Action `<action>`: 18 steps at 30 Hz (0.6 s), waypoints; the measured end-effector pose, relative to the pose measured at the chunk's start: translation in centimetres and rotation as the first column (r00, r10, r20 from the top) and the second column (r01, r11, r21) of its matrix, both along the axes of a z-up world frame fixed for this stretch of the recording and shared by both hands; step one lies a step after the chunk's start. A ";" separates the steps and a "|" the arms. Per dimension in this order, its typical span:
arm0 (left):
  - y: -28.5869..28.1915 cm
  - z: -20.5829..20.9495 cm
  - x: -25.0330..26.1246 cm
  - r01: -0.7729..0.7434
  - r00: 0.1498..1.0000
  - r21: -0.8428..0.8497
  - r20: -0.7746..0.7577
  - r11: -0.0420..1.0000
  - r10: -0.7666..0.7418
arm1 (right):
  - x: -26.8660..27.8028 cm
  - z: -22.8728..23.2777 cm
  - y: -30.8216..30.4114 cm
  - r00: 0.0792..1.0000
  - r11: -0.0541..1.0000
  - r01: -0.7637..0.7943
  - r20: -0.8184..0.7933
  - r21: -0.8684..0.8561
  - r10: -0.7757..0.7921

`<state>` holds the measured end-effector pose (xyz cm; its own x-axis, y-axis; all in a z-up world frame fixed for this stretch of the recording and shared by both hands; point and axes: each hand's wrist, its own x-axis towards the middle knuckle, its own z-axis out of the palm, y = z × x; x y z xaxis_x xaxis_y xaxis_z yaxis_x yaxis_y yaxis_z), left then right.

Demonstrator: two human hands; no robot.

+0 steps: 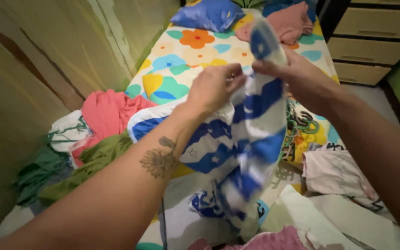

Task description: Folding and organizing various items of clothing on a bed.

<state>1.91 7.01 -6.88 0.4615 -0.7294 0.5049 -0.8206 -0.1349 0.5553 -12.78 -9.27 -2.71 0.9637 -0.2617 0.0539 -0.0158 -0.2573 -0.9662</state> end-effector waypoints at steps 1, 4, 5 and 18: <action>0.6 0.5 -0.6 0.002 1.000 -0.004 0.008 1.000 -0.002 | 0.3 -1.3 -2.1 1.000 1.000 0.002 0.008 -0.004 -0.002; 2.3 0.3 -0.7 0.061 0.992 0.011 0.110 0.998 -0.062 | 0.2 -3.0 -7.0 0.959 0.952 0.281 0.072 -0.117 -0.274; 3.0 -0.7 0.6 0.041 0.990 0.154 0.128 0.987 -0.061 | -0.4 -2.3 -7.5 0.936 0.933 0.351 0.062 -0.086 -0.346; 10.6 3.4 9.5 -0.524 0.826 -0.309 0.045 0.794 0.562 | -3.6 -11.9 -30.3 0.791 0.693 0.605 0.394 -0.393 -0.467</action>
